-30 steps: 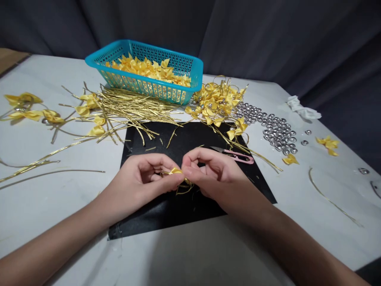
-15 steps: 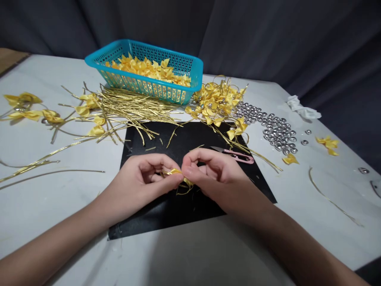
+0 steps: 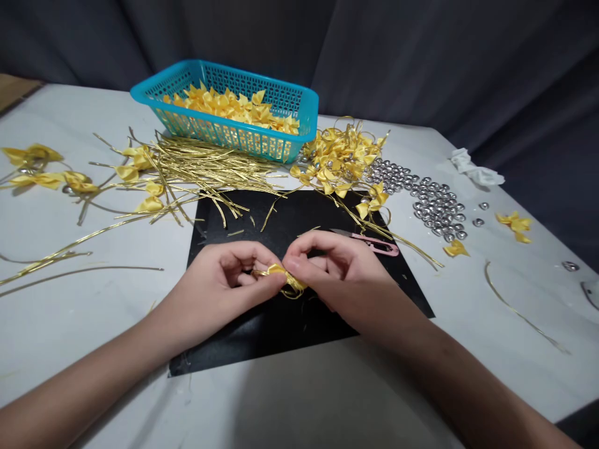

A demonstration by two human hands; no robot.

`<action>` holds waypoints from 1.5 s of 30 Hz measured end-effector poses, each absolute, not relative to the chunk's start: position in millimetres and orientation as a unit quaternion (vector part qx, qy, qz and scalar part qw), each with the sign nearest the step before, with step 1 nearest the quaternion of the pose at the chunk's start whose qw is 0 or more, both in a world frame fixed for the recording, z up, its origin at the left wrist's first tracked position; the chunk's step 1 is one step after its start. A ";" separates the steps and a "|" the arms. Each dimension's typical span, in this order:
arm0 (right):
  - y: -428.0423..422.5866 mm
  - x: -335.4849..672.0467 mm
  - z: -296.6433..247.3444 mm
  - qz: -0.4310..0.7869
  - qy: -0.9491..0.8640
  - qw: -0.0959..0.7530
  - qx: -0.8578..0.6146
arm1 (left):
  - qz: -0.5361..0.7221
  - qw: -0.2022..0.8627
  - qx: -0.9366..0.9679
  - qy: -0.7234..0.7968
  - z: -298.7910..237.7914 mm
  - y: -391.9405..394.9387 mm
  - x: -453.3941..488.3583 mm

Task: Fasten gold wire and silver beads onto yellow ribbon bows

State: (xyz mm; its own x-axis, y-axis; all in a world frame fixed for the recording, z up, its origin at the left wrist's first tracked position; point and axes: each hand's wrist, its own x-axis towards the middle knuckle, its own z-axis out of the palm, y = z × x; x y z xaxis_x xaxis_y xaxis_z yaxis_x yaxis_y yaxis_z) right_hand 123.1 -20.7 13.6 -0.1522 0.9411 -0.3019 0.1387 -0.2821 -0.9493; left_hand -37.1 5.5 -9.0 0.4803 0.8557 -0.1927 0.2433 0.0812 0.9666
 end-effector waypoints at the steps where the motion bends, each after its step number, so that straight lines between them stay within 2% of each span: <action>1: -20.3 123.6 13.5 0.571 -0.500 0.347 -0.551 | 0.259 0.590 0.626 0.439 -8.6 5.5 -37.2; 7: -19.6 125.9 13.5 0.526 -0.508 0.375 -0.569 | 0.264 0.595 0.624 0.432 -4.7 5.8 -37.0; 12: -17.7 125.8 13.0 0.534 -0.516 0.341 -0.576 | 0.271 0.589 0.631 0.426 -4.2 7.0 -35.1; 27: -25.6 123.3 15.8 0.440 -0.564 0.420 -0.558 | 0.291 0.591 0.618 0.428 -4.9 7.4 -35.2; 32: -24.3 123.4 16.5 0.450 -0.553 0.413 -0.566 | 0.286 0.584 0.622 0.436 -4.9 7.7 -35.1; 37: -21.1 124.4 15.0 0.501 -0.548 0.355 -0.568 | 0.282 0.568 0.628 0.451 -3.4 7.1 -35.4; 45: -25.2 126.2 13.6 0.402 -0.637 0.362 -0.549 | 0.287 0.570 0.634 0.437 -6.0 6.6 -34.3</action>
